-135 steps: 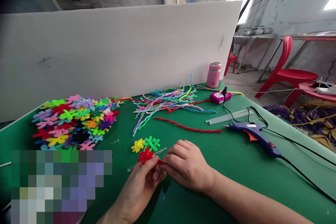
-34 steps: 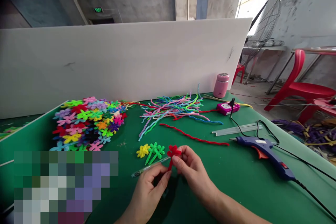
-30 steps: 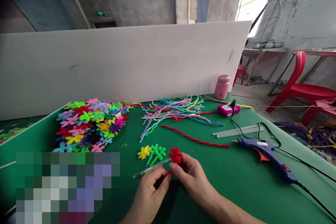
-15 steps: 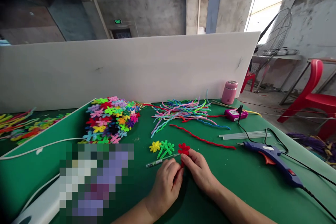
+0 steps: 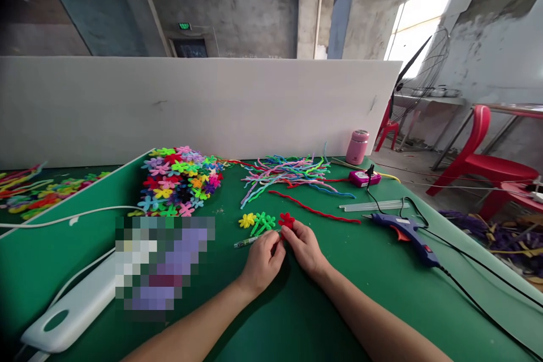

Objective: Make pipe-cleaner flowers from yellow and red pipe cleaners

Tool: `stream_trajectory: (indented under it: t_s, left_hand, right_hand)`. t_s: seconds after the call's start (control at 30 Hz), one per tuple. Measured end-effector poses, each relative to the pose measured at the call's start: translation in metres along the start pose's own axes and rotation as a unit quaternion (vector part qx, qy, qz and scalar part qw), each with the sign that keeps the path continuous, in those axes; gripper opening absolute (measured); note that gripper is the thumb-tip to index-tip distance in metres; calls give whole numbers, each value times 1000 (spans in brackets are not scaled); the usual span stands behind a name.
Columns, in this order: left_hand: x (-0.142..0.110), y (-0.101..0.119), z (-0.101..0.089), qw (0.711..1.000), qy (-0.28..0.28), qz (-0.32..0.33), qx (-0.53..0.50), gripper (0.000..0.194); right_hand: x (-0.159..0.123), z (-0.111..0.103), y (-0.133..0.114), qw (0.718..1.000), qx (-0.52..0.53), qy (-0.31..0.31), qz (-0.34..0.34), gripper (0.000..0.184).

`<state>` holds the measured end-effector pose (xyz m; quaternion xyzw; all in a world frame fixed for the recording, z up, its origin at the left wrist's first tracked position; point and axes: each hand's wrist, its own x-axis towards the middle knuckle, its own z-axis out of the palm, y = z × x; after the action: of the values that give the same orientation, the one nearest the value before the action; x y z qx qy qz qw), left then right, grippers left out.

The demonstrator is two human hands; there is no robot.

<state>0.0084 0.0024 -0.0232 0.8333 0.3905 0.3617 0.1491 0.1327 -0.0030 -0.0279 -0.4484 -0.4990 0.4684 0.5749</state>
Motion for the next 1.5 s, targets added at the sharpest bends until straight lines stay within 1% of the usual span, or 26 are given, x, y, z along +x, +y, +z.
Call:
stream_trajectory:
  t_s: [0.17,0.3,0.4,0.5,0.57,0.63,0.77,0.87,0.97,1.07,1.13,1.2,1.3,1.4,1.5]
  left_hand:
    - [0,0,-1,1000,-8,-7,2,23]
    - [0,1,-3,1000,-17,-12,6,25]
    - [1,1,-4,1000,-20,-16,11,25]
    - [2,1,-7,999,-19,-22,21,24]
    - [2,1,-9,999,-17,-25,29,23]
    - [2,1,-11,999,-14,-25,36,22]
    - [4,-2,-16,999,-12,-13,51,21]
    - [8,-9,-21,996,-2,-7,91,22]
    - [12,-21,-24,991,-9,-25,133,22]
    - [15,-31,-24,987,-24,-41,152,25]
    - [15,-34,-22,987,-27,-40,156,26]
    - [14,-33,-20,986,-31,-36,162,27]
    - [12,-29,-19,984,-37,-29,172,28]
    - [11,-25,-20,982,-40,-24,184,28]
    - [11,-24,-23,980,-39,-21,194,25]
  right_hand:
    - [0,-1,-2,999,9,32,-12,23]
    - [2,-2,-4,998,19,62,-22,24]
    - [2,-2,-5,997,24,66,-23,28]
    - [-1,-3,-5,998,20,56,-17,32]
    - [-3,-4,-4,998,4,52,-20,32]
    - [-6,-4,-2,998,-41,47,-30,31]
    - [-7,-4,-2,994,-91,47,-45,23]
    - [-5,-5,-4,990,-113,63,-51,25]
    - [-3,-8,-6,987,-138,72,-40,26]
    - [-2,-10,-6,986,-152,57,-20,23]
    - [-1,-10,-7,987,-154,47,-14,23]
    - [-1,-10,-7,987,-152,47,-16,24]
    - [0,-13,-9,985,-155,70,-25,27]
    - [4,-21,-11,978,-178,107,-36,29]
    - [16,-32,-16,969,-214,119,-41,26]
